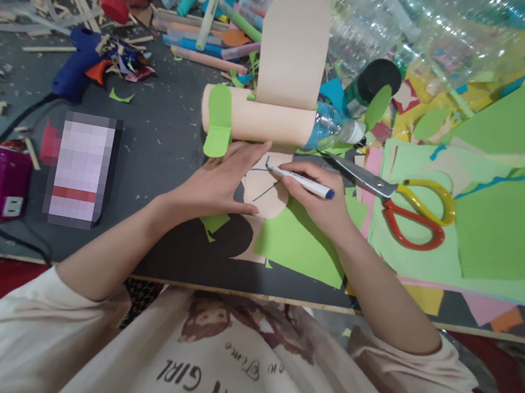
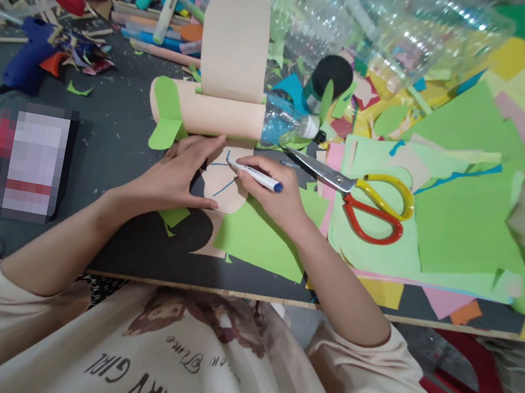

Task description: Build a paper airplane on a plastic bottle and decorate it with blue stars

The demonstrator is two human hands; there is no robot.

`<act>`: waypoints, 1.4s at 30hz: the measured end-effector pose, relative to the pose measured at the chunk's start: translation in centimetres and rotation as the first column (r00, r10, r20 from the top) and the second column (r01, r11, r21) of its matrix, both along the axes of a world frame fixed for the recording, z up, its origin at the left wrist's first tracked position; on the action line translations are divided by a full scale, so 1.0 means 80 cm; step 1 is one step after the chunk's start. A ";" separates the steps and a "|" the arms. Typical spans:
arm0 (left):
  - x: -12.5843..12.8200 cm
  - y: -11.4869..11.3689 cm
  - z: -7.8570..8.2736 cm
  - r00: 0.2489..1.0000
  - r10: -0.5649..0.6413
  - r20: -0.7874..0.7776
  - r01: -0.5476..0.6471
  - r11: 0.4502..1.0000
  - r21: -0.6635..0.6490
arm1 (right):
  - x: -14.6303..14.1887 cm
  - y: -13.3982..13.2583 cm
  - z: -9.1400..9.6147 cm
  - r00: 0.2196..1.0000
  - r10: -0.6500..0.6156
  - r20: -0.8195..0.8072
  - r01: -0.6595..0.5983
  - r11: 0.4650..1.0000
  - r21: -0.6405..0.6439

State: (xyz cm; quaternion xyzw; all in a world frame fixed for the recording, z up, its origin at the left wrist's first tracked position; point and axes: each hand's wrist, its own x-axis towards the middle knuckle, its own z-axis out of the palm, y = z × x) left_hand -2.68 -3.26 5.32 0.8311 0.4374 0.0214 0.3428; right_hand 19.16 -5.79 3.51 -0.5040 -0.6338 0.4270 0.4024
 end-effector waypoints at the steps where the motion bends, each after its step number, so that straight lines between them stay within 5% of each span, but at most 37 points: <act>1: 0.000 0.000 0.000 1.000 0.001 0.006 -0.001 1.000 0.002 | 0.000 0.000 0.000 1.000 0.000 0.009 0.000 1.000 -0.006; 42: 0.000 0.000 0.003 1.000 -0.002 -0.004 0.002 1.000 0.001 | 0.002 -0.007 0.010 0.941 0.339 -0.004 -0.338 0.938 -0.077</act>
